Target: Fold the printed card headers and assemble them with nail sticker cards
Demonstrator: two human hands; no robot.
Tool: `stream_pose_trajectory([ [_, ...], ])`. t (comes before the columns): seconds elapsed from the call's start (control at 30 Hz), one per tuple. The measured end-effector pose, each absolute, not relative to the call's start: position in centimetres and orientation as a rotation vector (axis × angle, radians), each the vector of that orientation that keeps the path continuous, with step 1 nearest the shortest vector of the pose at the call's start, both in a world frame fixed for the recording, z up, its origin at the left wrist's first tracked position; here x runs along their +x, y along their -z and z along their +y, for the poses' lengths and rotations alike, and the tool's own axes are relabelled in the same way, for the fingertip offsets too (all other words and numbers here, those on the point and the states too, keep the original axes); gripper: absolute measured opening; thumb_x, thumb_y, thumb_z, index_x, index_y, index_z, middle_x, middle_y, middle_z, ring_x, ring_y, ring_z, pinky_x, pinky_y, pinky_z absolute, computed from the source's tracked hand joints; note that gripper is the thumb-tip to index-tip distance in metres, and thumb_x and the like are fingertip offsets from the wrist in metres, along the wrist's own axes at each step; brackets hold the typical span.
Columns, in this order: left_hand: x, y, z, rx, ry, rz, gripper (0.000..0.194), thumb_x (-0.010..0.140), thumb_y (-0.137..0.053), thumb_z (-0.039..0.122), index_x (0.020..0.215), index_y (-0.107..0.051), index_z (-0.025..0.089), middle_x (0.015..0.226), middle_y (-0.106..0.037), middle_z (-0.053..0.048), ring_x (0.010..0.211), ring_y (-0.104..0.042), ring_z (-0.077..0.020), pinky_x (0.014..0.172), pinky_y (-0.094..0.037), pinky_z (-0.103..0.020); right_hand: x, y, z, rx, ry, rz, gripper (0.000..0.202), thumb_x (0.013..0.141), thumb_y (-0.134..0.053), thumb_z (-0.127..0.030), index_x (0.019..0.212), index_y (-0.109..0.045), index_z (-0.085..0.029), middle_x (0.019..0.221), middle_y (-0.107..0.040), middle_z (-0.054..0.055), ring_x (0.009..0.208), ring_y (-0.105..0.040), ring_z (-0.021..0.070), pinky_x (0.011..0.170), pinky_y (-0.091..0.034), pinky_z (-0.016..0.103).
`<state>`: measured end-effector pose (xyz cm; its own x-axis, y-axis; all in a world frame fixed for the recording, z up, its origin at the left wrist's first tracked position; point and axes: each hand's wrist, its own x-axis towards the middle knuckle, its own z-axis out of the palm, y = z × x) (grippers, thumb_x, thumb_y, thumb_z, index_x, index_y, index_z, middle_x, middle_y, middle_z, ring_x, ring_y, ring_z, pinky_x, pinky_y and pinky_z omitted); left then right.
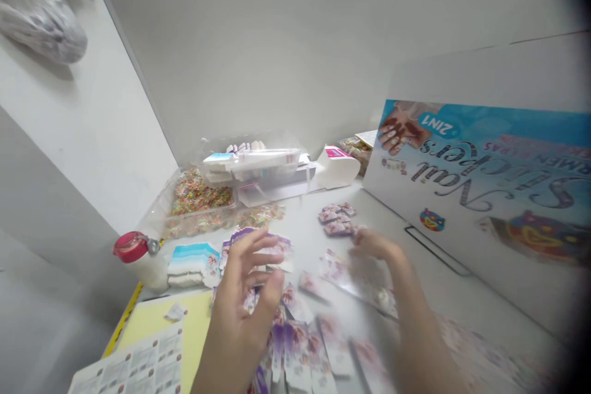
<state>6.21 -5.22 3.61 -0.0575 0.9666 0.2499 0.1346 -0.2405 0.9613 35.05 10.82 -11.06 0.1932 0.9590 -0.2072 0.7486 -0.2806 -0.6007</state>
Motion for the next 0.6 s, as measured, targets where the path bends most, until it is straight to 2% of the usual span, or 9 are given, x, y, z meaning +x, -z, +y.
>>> stream_pose_trajectory([
  [0.07,6.5,-3.9,-5.4,1.444,-1.381,1.241,0.032,0.088,-0.052,0.035,0.119,-0.048,0.027,0.119,-0.058,-0.007,0.1,-0.061,-0.0206,0.078,-0.053,-0.032,34.4,11.4,11.2,-2.15,-0.933,-1.731,0.027,0.056,-0.08,-0.031,0.073,-0.066,-0.015,0.057,-0.062,-0.001,0.055,-0.06,0.0144,0.053,-0.046,0.024],
  [0.2,6.6,-4.4,-5.5,1.432,-1.393,1.271,0.03,0.087,-0.052,0.034,0.117,-0.051,0.028,0.118,-0.059,-0.006,0.098,-0.061,-0.0194,0.075,-0.054,-0.029,33.3,12.2,11.7,-2.169,-1.087,-1.917,0.027,0.084,-0.062,-0.039,0.086,-0.064,-0.012,0.072,-0.065,0.0,0.06,-0.061,0.0107,0.058,-0.051,0.026],
  [0.27,6.6,-4.5,-5.5,1.428,-1.388,1.285,0.028,0.087,-0.052,0.035,0.114,-0.053,0.028,0.117,-0.061,-0.005,0.096,-0.062,-0.0195,0.073,-0.054,-0.029,33.4,12.4,11.8,-2.164,-1.086,-1.965,0.026,0.09,-0.055,-0.037,0.089,-0.062,-0.012,0.078,-0.064,0.0,0.064,-0.061,0.0105,0.061,-0.052,0.027],
  [0.43,6.5,-4.2,-5.3,1.442,-1.289,1.311,0.028,0.085,-0.054,0.038,0.11,-0.057,0.026,0.109,-0.064,-0.006,0.096,-0.063,-0.0214,0.075,-0.054,-0.03,34.6,11.8,11.5,-2.11,-0.884,-1.951,0.024,0.088,-0.057,-0.034,0.076,-0.06,-0.013,0.073,-0.062,-0.001,0.062,-0.057,0.0101,0.059,-0.047,0.024],
  [0.6,6.3,-4.0,-5.0,1.52,-1.213,1.317,0.026,0.086,-0.052,0.04,0.108,-0.059,0.027,0.105,-0.064,-0.005,0.094,-0.063,-0.0203,0.069,-0.053,-0.027,34.7,11.0,11.0,-2.015,-0.67,-1.865,0.019,0.076,-0.06,-0.023,0.06,-0.053,-0.016,0.055,-0.057,-0.002,0.054,-0.051,0.011,0.05,-0.033,0.021],
])
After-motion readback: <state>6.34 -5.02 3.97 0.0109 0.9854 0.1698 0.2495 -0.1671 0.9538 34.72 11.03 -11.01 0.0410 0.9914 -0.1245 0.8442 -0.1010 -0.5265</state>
